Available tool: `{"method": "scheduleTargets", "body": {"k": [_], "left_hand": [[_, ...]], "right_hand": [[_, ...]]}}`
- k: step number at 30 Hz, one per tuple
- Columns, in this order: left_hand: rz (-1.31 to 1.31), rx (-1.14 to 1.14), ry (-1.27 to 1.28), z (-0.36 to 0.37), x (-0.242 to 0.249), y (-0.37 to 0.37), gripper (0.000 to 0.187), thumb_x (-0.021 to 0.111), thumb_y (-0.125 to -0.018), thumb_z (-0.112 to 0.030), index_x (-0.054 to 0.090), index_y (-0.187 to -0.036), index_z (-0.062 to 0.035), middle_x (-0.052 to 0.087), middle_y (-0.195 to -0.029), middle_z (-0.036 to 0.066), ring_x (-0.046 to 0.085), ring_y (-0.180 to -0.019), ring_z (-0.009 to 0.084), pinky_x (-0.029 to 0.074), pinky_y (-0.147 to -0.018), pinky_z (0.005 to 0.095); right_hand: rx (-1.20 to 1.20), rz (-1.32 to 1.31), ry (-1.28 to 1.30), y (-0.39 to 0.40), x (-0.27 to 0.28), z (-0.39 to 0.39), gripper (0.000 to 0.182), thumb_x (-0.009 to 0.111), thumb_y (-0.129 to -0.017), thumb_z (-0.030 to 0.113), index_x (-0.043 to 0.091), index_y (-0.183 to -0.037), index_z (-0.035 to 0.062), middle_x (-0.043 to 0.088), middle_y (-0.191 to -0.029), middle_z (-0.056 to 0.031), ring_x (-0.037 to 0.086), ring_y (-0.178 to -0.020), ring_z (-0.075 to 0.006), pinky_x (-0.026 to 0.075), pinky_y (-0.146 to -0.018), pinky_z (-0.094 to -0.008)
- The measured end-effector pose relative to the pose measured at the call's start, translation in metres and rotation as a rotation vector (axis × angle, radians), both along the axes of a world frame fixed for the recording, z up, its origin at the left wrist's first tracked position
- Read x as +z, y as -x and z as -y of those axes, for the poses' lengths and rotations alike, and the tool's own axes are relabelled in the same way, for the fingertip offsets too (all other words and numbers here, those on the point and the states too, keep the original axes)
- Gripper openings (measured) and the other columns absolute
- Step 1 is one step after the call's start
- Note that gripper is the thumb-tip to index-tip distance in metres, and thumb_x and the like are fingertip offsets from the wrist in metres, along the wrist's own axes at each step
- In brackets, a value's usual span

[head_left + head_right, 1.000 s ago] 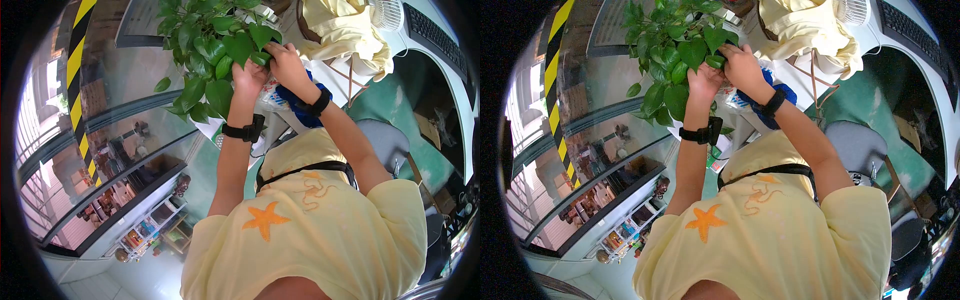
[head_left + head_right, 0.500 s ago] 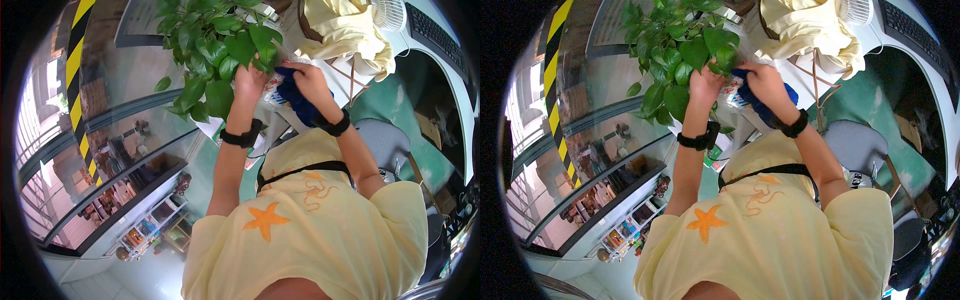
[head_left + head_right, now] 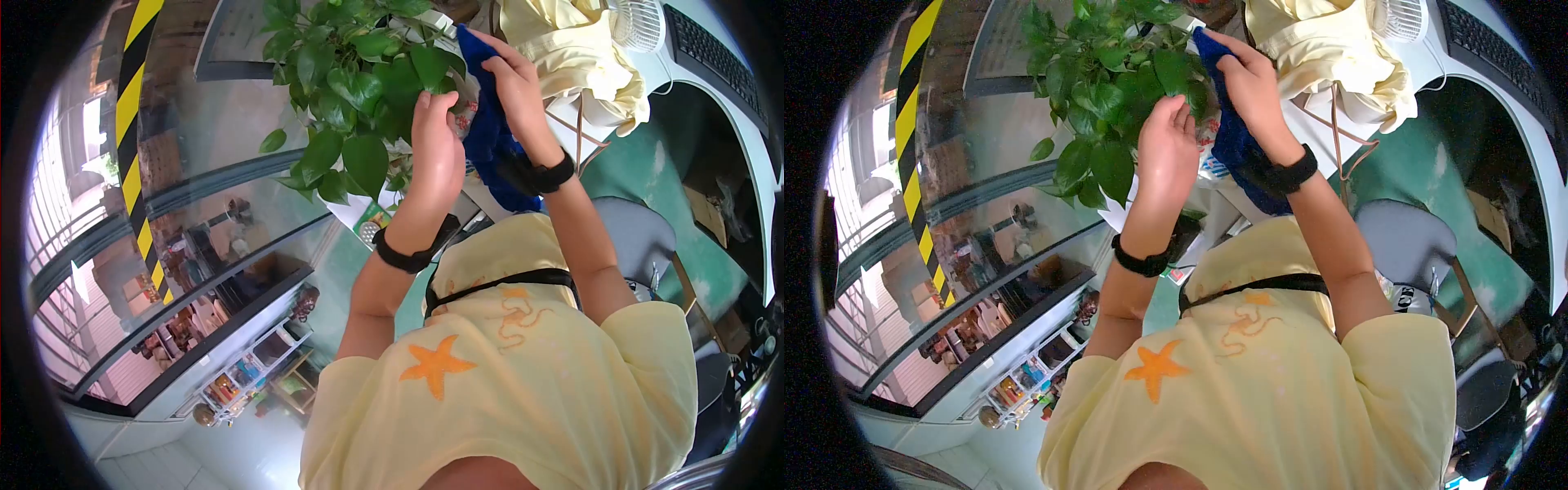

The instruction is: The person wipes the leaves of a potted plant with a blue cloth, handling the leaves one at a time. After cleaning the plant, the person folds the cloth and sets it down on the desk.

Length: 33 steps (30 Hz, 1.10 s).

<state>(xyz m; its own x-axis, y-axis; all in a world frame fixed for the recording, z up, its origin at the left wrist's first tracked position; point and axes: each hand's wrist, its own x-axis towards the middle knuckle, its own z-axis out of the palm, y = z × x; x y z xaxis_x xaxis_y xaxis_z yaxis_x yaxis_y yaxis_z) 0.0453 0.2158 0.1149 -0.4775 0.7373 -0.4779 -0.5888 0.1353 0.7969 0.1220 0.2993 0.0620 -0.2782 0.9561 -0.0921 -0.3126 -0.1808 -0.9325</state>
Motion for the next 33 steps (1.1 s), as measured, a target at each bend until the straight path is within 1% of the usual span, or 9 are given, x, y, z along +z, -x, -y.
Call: {"method": "scheduleTargets", "body": {"k": [1,3,7,11,14,20,23,26,33], "left_hand": [[0.034,-0.010,0.036,-0.005,-0.004,0.002,0.037,0.058,-0.079,-0.014,0.045,-0.111,0.0004,0.044,-0.121,0.008,0.036,-0.118,0.0195,0.019,-0.104,0.0291],[0.088,0.025,0.010,-0.011,-0.014,0.005,0.038,0.056,-0.080,-0.012,0.042,-0.113,-0.0014,0.045,-0.112,0.007,0.040,-0.108,0.0156,0.027,-0.096,0.0282],[0.042,0.222,-0.003,-0.023,-0.019,0.003,0.037,0.056,-0.078,-0.012,0.041,-0.111,-0.0038,0.047,-0.105,0.004,0.043,-0.100,0.0119,0.031,-0.092,0.0279],[0.107,0.180,-0.099,-0.032,-0.037,0.017,0.038,0.057,-0.077,-0.012,0.042,-0.111,-0.0019,0.048,-0.103,0.004,0.046,-0.097,0.0136,0.032,-0.092,0.0284],[0.055,0.117,-0.065,-0.034,-0.045,0.029,0.012,0.058,-0.079,-0.014,0.052,-0.087,-0.0072,0.056,-0.089,0.002,0.050,-0.087,0.0151,0.035,-0.088,0.0281],[0.192,0.006,0.039,-0.038,-0.057,0.042,0.021,0.053,-0.084,-0.020,0.052,-0.098,-0.0051,0.057,-0.096,0.006,0.054,-0.091,0.0195,0.041,-0.085,0.0338],[0.155,0.129,0.115,-0.038,-0.052,0.034,0.024,0.046,-0.089,-0.020,0.051,-0.105,-0.0038,0.057,-0.102,0.008,0.055,-0.095,0.0217,0.043,-0.085,0.0368],[0.180,0.093,-0.024,-0.031,-0.065,0.038,0.022,0.043,-0.090,-0.015,0.051,-0.105,-0.0010,0.056,-0.098,0.008,0.055,-0.092,0.0183,0.044,-0.081,0.0328],[0.079,0.052,-0.034,-0.029,-0.052,0.033,0.030,0.037,-0.091,-0.010,0.044,-0.119,-0.0013,0.053,-0.113,0.011,0.053,-0.101,0.0202,0.043,-0.087,0.0354]], "right_hand": [[0.022,0.053,-0.064,0.004,-0.002,-0.004,0.039,0.041,-0.077,0.001,0.058,-0.112,-0.0008,0.061,-0.105,-0.0094,0.055,-0.093,-0.0128,0.041,-0.085,-0.0230],[0.068,0.161,-0.189,0.014,-0.007,-0.010,0.038,0.040,-0.078,0.001,0.058,-0.111,-0.0011,0.061,-0.106,-0.0103,0.055,-0.094,-0.0131,0.041,-0.086,-0.0241],[0.045,0.390,-0.506,0.036,-0.021,-0.022,0.035,0.044,-0.075,0.005,0.062,-0.105,0.0053,0.063,-0.093,-0.0191,0.063,-0.083,-0.0265,0.047,-0.078,-0.0303],[0.172,0.545,-0.469,0.044,-0.026,-0.025,0.033,0.045,-0.075,0.007,0.063,-0.103,0.0039,0.064,-0.088,-0.0196,0.063,-0.079,-0.0308,0.048,-0.075,-0.0325],[0.243,0.506,-0.363,0.039,-0.023,-0.022,0.032,0.045,-0.074,0.008,0.064,-0.100,0.0023,0.063,-0.086,-0.0203,0.063,-0.077,-0.0319,0.048,-0.074,-0.0334],[0.165,0.453,-0.359,0.028,-0.022,0.002,0.029,0.045,-0.074,0.007,0.065,-0.095,0.0015,0.064,-0.088,-0.0191,0.061,-0.078,-0.0341,0.047,-0.077,-0.0345],[0.206,0.512,-0.411,0.019,-0.017,0.007,0.028,0.046,-0.074,0.006,0.066,-0.094,0.0032,0.064,-0.090,-0.0165,0.058,-0.081,-0.0320,0.044,-0.081,-0.0340],[0.162,0.518,-0.445,0.018,-0.021,0.008,0.029,0.046,-0.075,0.005,0.066,-0.096,0.0054,0.064,-0.097,-0.0144,0.055,-0.084,-0.0298,0.042,-0.083,-0.0340],[0.148,0.520,-0.526,0.035,-0.032,-0.001,0.037,0.044,-0.076,0.004,0.061,-0.108,0.0070,0.060,-0.110,-0.0137,0.055,-0.093,-0.0297,0.039,-0.087,-0.0323]]}}
